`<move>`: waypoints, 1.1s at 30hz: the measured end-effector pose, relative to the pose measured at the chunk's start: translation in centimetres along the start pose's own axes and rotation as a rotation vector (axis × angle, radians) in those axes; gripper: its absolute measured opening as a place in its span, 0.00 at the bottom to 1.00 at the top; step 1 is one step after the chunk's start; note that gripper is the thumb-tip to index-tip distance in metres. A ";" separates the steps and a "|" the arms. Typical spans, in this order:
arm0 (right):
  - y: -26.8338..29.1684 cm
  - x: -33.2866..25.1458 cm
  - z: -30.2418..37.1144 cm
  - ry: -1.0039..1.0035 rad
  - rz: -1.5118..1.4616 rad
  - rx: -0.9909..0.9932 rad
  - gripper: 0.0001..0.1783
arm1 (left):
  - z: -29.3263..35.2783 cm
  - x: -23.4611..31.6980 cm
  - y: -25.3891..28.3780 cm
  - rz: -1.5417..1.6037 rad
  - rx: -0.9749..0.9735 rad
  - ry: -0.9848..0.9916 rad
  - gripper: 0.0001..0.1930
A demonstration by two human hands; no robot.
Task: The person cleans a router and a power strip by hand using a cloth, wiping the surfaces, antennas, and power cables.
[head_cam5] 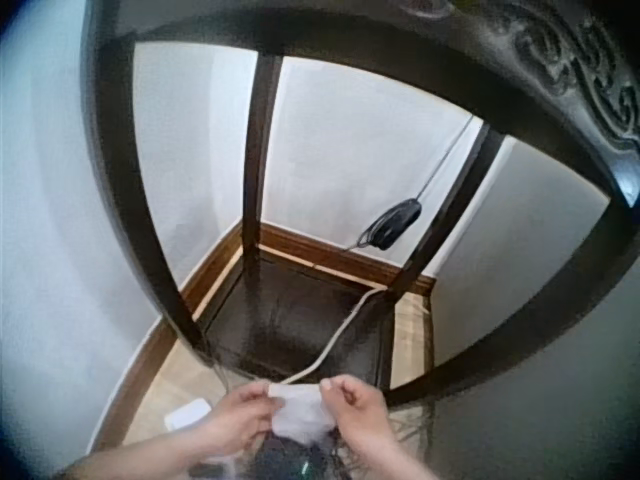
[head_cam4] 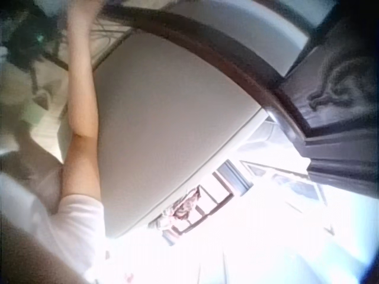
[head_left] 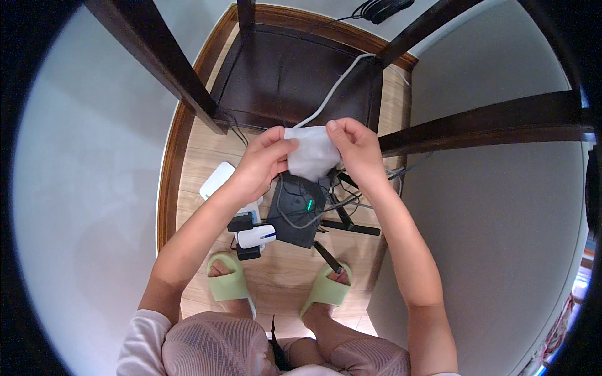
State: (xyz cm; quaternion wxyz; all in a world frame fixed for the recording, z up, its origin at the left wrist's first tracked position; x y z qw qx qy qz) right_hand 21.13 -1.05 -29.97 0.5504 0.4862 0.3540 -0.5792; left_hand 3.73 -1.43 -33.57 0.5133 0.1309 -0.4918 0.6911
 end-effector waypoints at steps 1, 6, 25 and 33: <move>0.0 0.1 0.0 0.007 0.060 -0.012 0.13 | 0.0 -0.1 0.4 0.001 0.000 -0.006 0.05; -4.1 -0.5 1.2 -0.066 0.023 -0.082 0.11 | 1.0 1.2 2.7 -0.187 0.110 -0.259 0.03; -16.9 2.2 -7.4 0.817 1.044 0.011 0.24 | -1.1 0.3 13.2 -0.228 0.402 -0.147 0.15; -19.2 2.1 -5.3 1.002 0.723 -0.248 0.32 | 0.8 2.0 11.3 -0.114 0.302 -0.252 0.08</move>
Point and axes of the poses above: each hand's wrist, its own z-axis away from the middle knuckle, its own y-axis out of the back of the hand, x = y × z, the point moved 6 cm from there along -z, towards the middle knuckle, and after that the axes turned 10 degrees about x, right-handed, at the moved point
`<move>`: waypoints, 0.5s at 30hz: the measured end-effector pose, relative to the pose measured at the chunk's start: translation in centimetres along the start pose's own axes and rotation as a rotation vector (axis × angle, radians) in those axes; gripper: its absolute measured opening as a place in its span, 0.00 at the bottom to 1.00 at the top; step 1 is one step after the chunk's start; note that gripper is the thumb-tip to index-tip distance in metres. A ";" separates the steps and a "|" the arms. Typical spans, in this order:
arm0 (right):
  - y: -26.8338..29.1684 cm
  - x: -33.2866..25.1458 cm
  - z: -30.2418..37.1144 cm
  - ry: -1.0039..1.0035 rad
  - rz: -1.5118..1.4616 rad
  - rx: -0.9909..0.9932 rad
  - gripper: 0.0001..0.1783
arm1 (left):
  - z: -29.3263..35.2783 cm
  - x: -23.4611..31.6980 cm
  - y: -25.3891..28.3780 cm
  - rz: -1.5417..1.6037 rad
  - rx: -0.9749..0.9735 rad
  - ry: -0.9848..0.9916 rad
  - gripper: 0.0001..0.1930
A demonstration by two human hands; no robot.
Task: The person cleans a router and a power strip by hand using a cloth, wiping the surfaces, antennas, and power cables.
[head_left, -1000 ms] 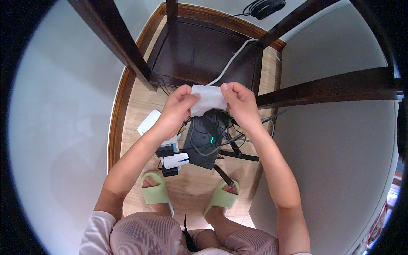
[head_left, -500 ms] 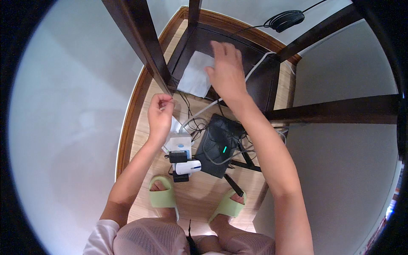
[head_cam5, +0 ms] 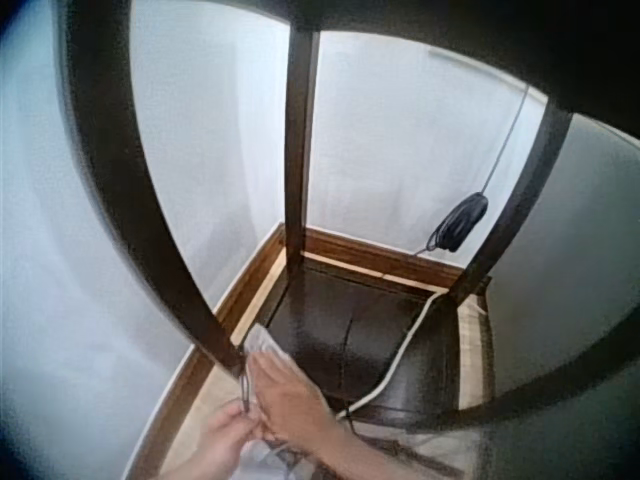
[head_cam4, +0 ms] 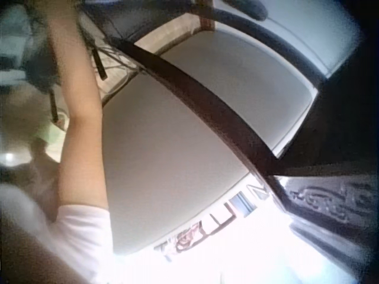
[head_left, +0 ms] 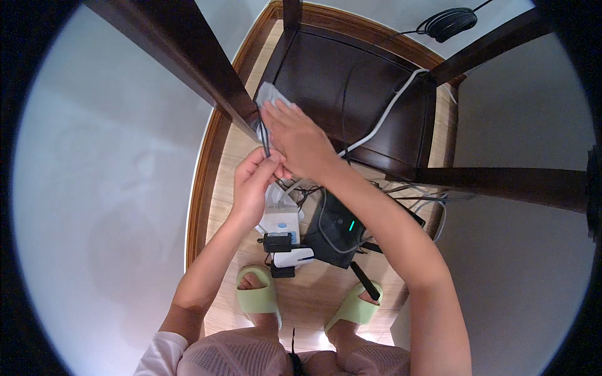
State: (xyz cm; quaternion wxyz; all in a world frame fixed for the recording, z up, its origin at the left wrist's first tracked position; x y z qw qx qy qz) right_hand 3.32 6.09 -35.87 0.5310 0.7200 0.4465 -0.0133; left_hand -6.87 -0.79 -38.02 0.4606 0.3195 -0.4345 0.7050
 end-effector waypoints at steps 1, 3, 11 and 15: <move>0.2 -0.3 0.8 -0.038 -0.010 -0.010 0.35 | 0.2 0.5 0.2 0.008 0.009 -0.010 0.08; 1.4 -0.7 1.8 -0.010 0.031 -0.074 0.33 | 0.3 0.8 0.5 0.019 0.022 -0.022 0.09; 0.9 0.7 -0.1 -0.022 0.144 -0.076 0.26 | 0.0 0.9 0.8 -0.008 0.039 -0.060 0.08; -0.5 1.9 -3.0 0.015 0.076 -0.042 0.25 | 0.1 1.4 0.7 0.050 0.043 -0.066 0.08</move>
Point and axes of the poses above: each hand's wrist, its own z-axis away from the middle knuckle, its own y-axis out of the back of the hand, x = y × z, the point moved 6 cm from there along -z, towards the middle knuckle, and after that the axes turned 10 degrees about x, right-handed, at the moved point
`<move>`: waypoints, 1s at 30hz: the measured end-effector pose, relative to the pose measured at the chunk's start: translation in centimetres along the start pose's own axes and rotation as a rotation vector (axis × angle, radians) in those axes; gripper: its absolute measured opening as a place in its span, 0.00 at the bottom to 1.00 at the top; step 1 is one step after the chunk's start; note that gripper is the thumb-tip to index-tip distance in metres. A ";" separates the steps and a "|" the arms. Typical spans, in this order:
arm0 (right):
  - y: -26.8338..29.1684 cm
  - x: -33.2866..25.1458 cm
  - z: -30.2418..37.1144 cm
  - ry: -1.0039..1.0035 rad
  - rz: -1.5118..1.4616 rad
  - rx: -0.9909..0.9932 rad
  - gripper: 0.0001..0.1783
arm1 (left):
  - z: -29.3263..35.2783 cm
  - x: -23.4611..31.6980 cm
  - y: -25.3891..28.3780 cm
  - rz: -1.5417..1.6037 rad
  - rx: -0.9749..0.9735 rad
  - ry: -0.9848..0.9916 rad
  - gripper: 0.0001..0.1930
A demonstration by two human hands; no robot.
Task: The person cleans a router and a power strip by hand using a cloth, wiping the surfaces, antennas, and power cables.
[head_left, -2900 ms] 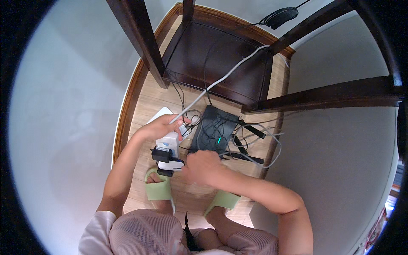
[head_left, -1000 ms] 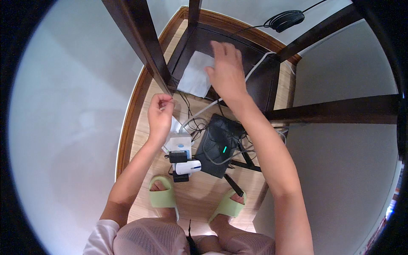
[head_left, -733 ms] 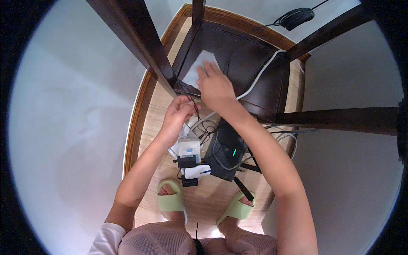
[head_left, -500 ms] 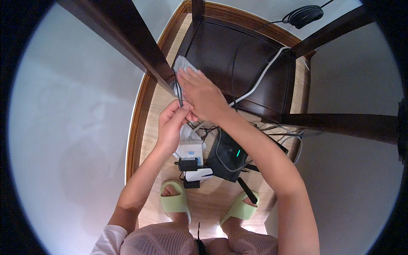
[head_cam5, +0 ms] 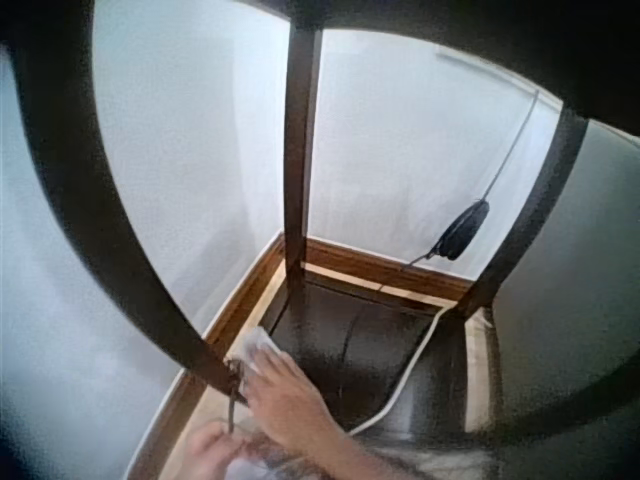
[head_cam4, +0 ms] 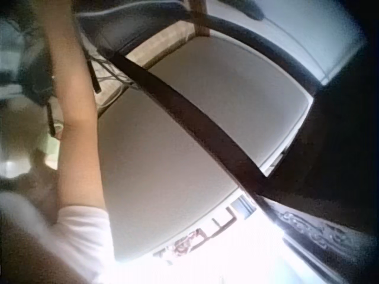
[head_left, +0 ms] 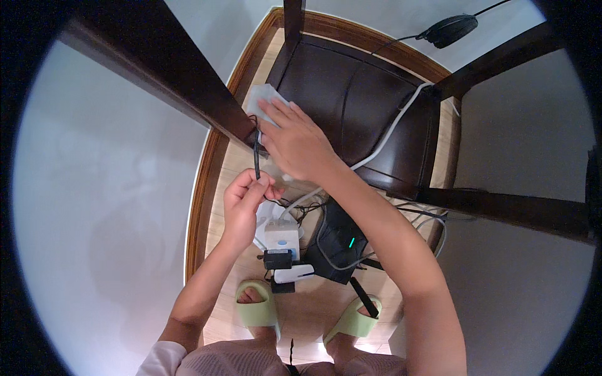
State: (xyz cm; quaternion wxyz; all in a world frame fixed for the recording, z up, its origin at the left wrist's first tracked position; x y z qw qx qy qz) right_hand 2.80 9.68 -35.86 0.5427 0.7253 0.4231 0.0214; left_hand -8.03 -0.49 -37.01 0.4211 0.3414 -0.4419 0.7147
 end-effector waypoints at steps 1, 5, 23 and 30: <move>-0.5 0.5 -0.8 0.005 -0.021 0.003 0.24 | 0.0 0.0 0.0 -0.040 0.007 0.005 0.08; -2.7 3.7 -5.1 -0.067 0.047 0.004 0.25 | -0.3 -0.1 -0.1 -0.072 0.011 0.023 0.08; 1.9 13.1 -5.3 -0.481 0.730 -0.041 0.34 | -0.8 -1.1 0.9 -0.085 -0.013 0.069 0.07; 0.5 16.9 -6.7 -0.532 0.495 0.129 0.37 | -1.0 -1.0 0.3 -0.174 -0.026 0.109 0.06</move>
Point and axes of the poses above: each hand's wrist, its own z-axis away from the middle knuckle, its own y-axis out of the back of the hand, x = y × z, the point moved 6 cm from there along -z, towards the middle knuckle, and after that the axes turned 10 degrees about x, right-handed, at the moved point
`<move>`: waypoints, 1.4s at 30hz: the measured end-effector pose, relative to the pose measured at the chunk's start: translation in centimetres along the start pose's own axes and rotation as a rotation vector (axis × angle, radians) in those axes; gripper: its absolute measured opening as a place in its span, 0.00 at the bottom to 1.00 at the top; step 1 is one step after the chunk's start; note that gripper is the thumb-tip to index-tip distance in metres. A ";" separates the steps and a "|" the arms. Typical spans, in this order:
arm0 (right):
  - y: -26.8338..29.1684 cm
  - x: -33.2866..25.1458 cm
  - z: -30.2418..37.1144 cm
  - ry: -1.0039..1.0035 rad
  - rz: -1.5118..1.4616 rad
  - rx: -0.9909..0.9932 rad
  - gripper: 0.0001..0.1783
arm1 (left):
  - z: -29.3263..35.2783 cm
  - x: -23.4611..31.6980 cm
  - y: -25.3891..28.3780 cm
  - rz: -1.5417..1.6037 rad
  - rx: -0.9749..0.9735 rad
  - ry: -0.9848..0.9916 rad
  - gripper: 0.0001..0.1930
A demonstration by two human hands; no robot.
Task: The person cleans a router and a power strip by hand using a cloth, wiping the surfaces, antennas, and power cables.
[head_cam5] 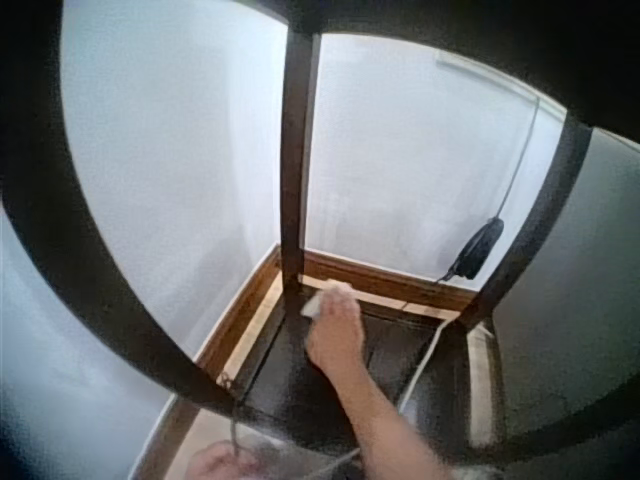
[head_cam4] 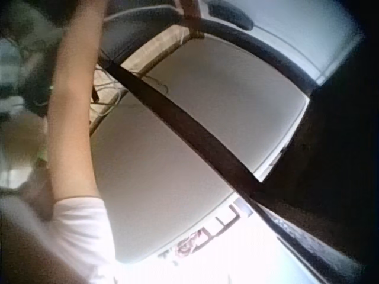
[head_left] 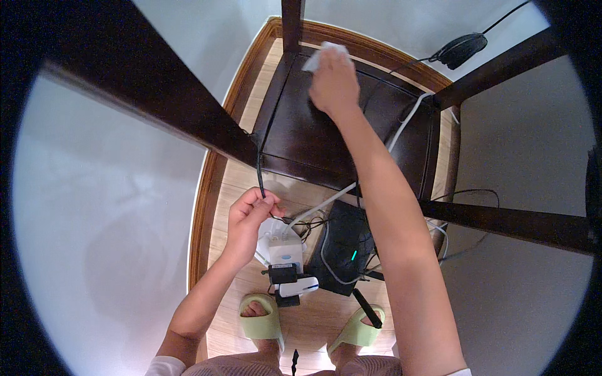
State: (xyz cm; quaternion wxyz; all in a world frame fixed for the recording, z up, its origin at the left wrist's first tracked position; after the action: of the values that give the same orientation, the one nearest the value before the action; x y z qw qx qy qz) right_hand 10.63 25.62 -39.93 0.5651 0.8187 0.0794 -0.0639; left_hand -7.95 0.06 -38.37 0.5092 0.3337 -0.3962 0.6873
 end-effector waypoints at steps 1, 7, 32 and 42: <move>-0.7 -1.3 -0.5 0.091 -0.145 -0.001 0.38 | 0.0 0.1 -0.1 -0.005 -0.003 0.002 0.06; -1.6 -3.3 -2.2 0.139 -0.205 0.014 0.39 | 0.3 0.4 -0.8 0.045 -0.003 0.012 0.08; 1.0 -2.1 3.2 -0.046 -0.102 -0.097 0.47 | 0.7 -1.2 0.1 0.074 0.054 0.001 0.07; -0.2 -7.0 1.7 0.151 -0.192 -0.118 0.41 | 0.5 -1.9 1.6 0.063 0.029 -0.020 0.08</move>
State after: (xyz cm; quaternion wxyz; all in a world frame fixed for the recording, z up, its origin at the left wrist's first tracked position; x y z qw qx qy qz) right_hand 3.72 23.64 -39.33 0.5960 0.7751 0.2034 -0.0514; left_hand -8.94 -1.50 -40.09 0.4787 0.3351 -0.4015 0.7052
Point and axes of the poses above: each hand's wrist, its own z-axis away from the middle knuckle, its own y-axis out of the back of the hand, x = y × z, the point moved 6 cm from there along -z, towards the middle knuckle, and after that the axes turned 10 degrees about x, right-handed, at the moved point
